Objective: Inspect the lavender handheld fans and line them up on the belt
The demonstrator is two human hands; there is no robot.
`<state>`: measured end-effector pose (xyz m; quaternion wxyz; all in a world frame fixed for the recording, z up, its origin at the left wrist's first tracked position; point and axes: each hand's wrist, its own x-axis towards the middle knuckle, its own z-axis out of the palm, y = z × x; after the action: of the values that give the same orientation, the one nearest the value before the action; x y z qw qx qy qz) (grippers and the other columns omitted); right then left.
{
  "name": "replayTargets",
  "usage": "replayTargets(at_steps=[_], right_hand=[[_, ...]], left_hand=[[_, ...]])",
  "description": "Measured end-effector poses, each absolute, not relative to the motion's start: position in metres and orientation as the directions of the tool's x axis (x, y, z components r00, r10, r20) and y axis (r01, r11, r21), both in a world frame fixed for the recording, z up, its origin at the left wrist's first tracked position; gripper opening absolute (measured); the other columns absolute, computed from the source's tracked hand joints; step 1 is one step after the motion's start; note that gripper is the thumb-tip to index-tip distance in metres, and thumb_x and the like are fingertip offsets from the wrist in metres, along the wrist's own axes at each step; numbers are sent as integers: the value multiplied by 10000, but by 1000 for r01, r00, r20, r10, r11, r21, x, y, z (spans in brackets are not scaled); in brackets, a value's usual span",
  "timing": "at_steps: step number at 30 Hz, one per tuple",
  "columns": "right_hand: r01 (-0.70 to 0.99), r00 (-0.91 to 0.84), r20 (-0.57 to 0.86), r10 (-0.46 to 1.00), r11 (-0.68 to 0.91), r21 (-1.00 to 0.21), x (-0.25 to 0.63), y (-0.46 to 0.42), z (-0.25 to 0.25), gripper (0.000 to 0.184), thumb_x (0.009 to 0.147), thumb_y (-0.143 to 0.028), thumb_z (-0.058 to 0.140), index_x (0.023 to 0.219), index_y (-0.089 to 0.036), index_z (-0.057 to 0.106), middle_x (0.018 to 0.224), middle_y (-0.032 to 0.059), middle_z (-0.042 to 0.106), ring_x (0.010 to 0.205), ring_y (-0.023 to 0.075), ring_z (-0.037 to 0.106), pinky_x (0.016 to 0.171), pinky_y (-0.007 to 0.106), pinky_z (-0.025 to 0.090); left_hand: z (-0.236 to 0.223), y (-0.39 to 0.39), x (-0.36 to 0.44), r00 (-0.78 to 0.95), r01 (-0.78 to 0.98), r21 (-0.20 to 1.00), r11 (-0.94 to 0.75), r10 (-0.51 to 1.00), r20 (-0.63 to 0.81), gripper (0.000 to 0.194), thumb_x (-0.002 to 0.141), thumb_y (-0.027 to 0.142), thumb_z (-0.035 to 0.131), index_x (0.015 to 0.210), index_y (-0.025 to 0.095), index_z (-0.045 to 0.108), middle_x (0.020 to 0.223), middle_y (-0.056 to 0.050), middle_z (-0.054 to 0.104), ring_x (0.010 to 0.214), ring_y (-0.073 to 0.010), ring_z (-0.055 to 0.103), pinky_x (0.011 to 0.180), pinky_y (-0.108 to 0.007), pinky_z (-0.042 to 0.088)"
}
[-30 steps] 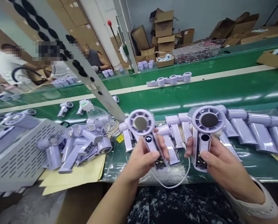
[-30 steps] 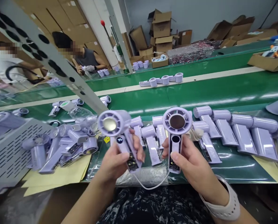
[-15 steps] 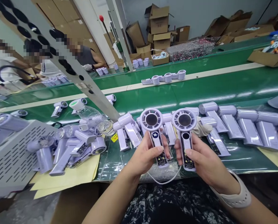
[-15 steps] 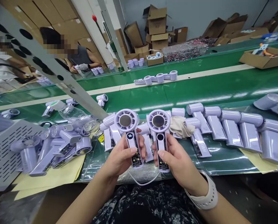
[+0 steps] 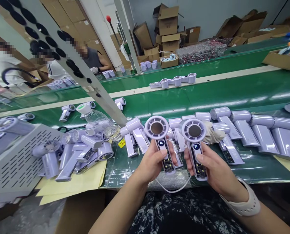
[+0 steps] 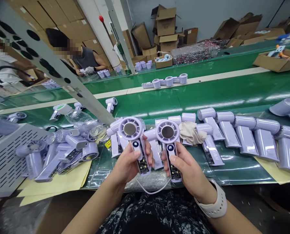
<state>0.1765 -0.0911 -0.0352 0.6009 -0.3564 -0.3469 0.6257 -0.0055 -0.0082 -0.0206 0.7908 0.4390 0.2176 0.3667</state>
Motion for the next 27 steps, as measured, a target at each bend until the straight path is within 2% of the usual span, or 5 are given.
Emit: replayTargets(at_steps=[4,9,14,22,27], right_hand=[[-477,-28,-5,1000,-18,-879,178,-90,-34,235,957,-423,707,1096,-236,680,938,20,635,677,119,592,566,212,541],[-489,18,-45,999,-31,-872,175,-85,-36,227,946,-403,714,1095,-239,661,918,16,626,700,128,587,583,218,548],[-511,36,-57,998,-31,-859,173,-86,-33,300,907,-447,735,1098,-230,657,968,34,635,733,146,583,602,238,546],[-498,43,-70,997,-40,-866,174,-89,-27,208,916,-450,703,973,-250,693,877,54,640,641,175,559,523,289,507],[-498,76,-98,992,-47,-866,180,-91,-23,230,889,-440,760,979,-243,683,901,46,664,633,155,569,508,258,504]], left_hand=[[-21,-8,-7,682,-370,891,264,728,67,360,863,450,734,1004,206,510,768,19,604,618,-140,598,602,-290,503],[-20,-7,-5,675,-338,904,260,737,40,385,879,435,742,1075,209,498,926,7,605,681,-128,621,632,-289,521],[-21,-7,-4,665,-362,886,290,746,27,413,868,418,754,1109,205,495,881,20,591,678,-123,615,604,-267,520],[-15,-8,-7,659,-365,872,326,752,-5,442,831,401,749,1156,227,506,852,32,592,618,-141,626,546,-281,518],[-15,-8,-5,626,-311,902,300,778,-43,475,819,411,788,1124,215,481,988,-31,678,685,-171,692,604,-302,538]])
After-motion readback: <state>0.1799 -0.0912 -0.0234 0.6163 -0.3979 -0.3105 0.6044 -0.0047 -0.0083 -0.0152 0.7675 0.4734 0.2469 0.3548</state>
